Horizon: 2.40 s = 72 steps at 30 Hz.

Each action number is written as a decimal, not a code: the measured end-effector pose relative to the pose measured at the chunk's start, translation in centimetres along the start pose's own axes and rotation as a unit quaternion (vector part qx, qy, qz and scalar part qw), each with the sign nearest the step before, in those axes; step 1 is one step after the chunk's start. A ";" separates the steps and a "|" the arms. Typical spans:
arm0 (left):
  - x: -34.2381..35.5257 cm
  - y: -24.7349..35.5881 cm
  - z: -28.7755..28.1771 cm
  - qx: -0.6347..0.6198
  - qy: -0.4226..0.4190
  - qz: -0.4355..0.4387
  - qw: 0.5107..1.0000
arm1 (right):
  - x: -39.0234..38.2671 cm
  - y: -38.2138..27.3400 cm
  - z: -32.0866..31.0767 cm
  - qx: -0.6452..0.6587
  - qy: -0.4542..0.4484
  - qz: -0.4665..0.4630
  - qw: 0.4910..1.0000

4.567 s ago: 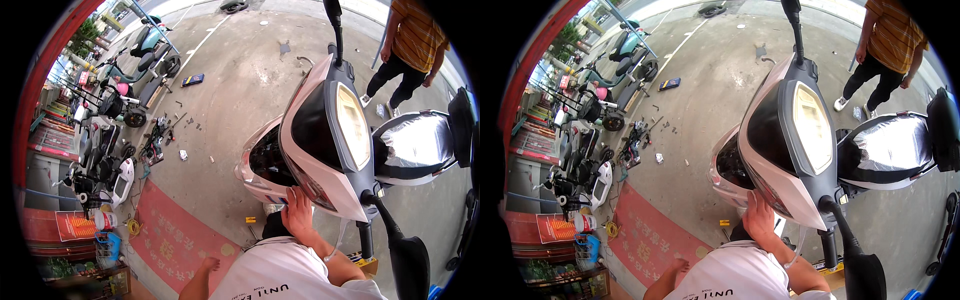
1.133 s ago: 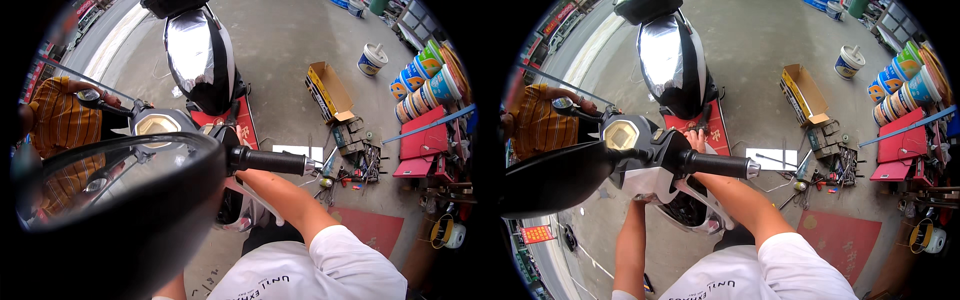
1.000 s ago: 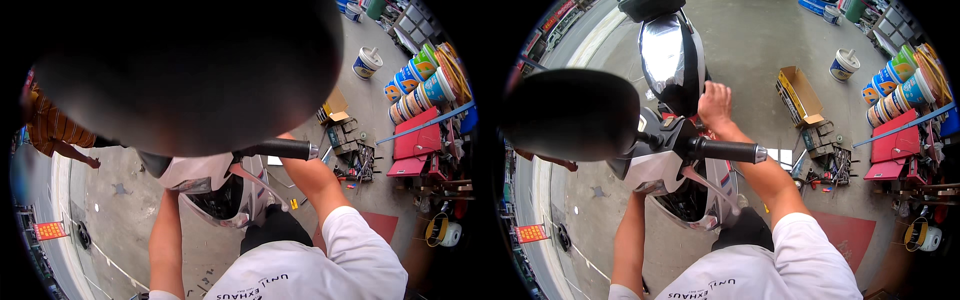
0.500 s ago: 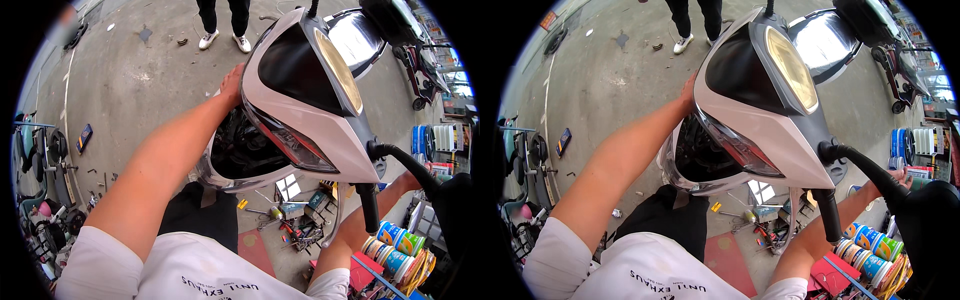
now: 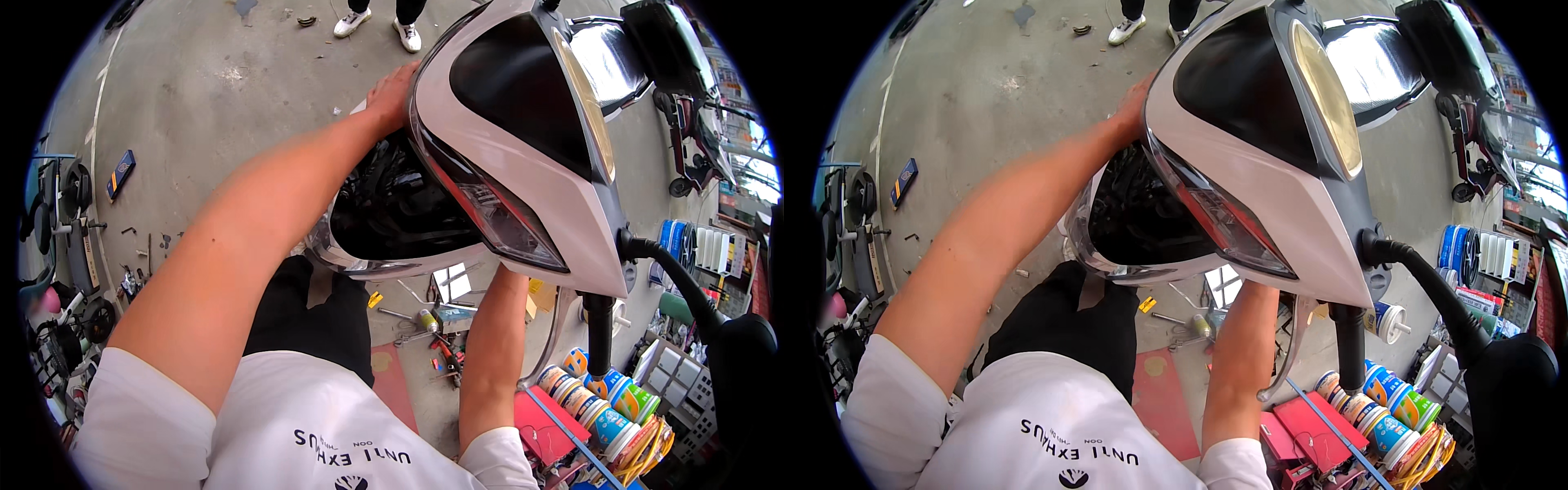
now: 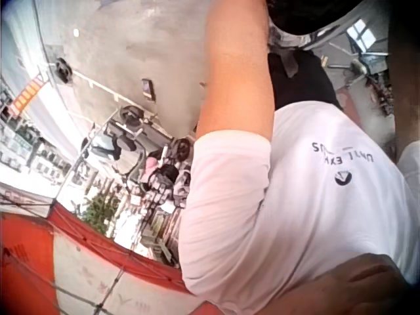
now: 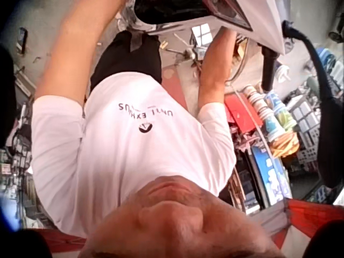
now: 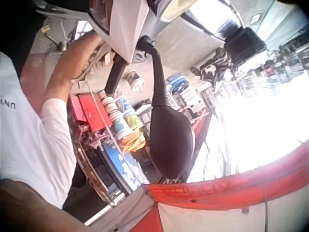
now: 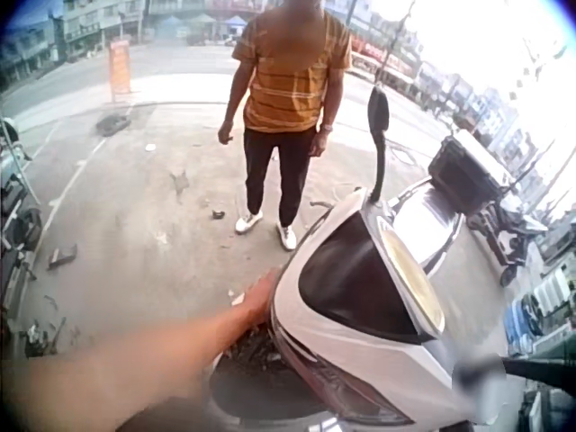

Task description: The person works on a scooter's handlebar and front fairing area. They use a screwdriver to remove screws, then a power drill to remove and reinstall a front cover. They handle a small black cylindrical component with wires, connecting it to the scooter's wiring.

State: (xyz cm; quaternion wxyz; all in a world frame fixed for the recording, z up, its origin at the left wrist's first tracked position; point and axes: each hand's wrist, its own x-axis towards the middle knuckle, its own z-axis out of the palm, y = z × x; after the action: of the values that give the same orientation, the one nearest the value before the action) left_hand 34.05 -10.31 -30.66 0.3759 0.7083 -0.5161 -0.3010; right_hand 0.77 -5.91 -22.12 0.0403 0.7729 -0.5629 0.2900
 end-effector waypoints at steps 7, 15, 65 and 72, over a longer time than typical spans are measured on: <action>0.0 0.9 0.2 -0.012 0.005 -0.057 0.998 | 0.9 1.4 -4.6 0.157 -0.033 0.057 0.985; -7.2 0.5 -0.7 -0.008 0.114 -0.038 0.993 | -3.5 -15.8 3.2 0.011 -0.291 -0.021 0.956; -19.7 -0.5 -6.5 0.138 -0.210 -0.148 0.957 | -12.9 17.9 6.7 0.270 -0.132 0.654 0.694; -20.7 8.1 5.9 0.128 -0.137 -0.309 0.932 | -9.6 20.1 15.3 0.382 -0.140 0.688 0.601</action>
State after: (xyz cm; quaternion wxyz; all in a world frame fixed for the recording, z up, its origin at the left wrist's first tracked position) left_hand 19.20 6.69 -26.21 0.0956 0.8269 -0.3521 -0.4279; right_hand -12.91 -10.98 -44.83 -0.5494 0.1334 -0.7650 0.3085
